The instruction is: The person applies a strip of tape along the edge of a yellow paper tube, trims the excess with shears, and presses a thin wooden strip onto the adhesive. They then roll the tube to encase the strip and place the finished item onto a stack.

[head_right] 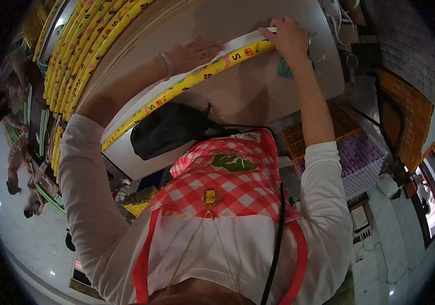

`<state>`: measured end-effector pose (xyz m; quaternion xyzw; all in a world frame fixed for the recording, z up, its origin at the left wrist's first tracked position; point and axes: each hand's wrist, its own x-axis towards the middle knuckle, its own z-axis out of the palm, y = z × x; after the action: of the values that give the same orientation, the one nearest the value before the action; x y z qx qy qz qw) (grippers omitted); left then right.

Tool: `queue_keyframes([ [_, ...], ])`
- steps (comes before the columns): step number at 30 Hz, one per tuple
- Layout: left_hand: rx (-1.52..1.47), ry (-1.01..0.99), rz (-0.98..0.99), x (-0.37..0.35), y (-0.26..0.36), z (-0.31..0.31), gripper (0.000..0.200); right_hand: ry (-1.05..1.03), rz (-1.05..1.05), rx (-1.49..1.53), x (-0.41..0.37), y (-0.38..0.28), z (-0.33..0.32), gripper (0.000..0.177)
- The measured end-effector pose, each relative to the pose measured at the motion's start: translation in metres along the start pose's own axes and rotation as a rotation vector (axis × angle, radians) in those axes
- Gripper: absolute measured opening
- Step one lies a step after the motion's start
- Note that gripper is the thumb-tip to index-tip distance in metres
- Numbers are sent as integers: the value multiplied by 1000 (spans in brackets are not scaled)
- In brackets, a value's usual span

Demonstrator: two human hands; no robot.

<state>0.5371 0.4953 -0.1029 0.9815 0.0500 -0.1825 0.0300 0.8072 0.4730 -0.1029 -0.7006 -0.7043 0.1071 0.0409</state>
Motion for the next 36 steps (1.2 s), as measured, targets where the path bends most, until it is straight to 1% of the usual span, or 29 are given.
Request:
queue_keyframes([
  [2,-47,-107,12,1,-3,-9,49,-40,-4,-41,1,-1,-1,38],
  [3,-43,-107,14,0,-4,-10,49,-36,-2,-41,2,0,1,38],
  [5,-191,-94,23,-1,-9,-12,58,-111,61,5,3,1,5,40],
  [6,-184,-93,25,1,-10,-11,58,-104,64,5,3,1,5,40],
  [8,-452,-134,-57,4,-13,-6,65,-133,61,-16,3,1,4,42],
  [9,-443,-132,-53,4,-12,-8,65,-125,67,-16,2,2,5,42],
  [11,-198,-76,19,4,-12,-13,53,-9,3,-47,0,4,9,40],
  [12,-404,-34,-11,2,-14,-16,64,5,11,-49,0,4,6,40],
  [13,-388,-31,-5,4,-16,-20,64,-13,23,-29,0,3,3,39],
  [15,-258,-175,50,5,-17,-31,84,-16,44,-8,-2,4,-5,38],
  [16,-213,-156,51,9,-19,-21,101,22,73,77,-5,5,-10,35],
  [17,-197,-156,55,8,-20,-18,101,61,99,163,-8,5,-14,31],
  [18,-240,-171,61,7,-21,-17,106,76,106,164,-14,8,-16,31],
  [19,-283,-185,66,7,-23,-20,111,127,168,269,-23,14,-16,28],
  [20,-241,-217,38,8,-21,-24,114,177,229,374,-32,16,-16,25],
  [21,-229,-217,42,8,-23,-24,114,188,234,375,-44,15,-19,25],
  [23,-289,-205,53,9,-25,-21,119,192,362,409,-69,11,-25,30],
  [24,-277,-205,55,10,-24,-25,119,203,365,410,-79,10,-23,30],
  [26,-192,-270,13,10,-19,-32,121,180,417,188,-94,8,-17,39],
  [27,-182,-273,16,11,-19,-34,121,188,422,192,-96,9,-16,39],
  [29,-155,-309,20,13,-19,-37,125,96,495,283,-100,11,-16,44],
  [30,-141,-310,27,14,-19,-37,125,108,504,287,-100,10,-19,44],
  [32,-180,-362,24,16,-20,-35,127,1,559,289,-99,8,-28,46],
  [33,-165,-358,29,17,-20,-34,127,16,566,289,-102,10,-29,46],
  [35,-113,-283,6,14,-16,-28,127,-15,618,426,-114,17,-27,46],
  [36,-144,-264,-16,12,-14,-27,127,-7,612,422,-120,24,-24,46],
])
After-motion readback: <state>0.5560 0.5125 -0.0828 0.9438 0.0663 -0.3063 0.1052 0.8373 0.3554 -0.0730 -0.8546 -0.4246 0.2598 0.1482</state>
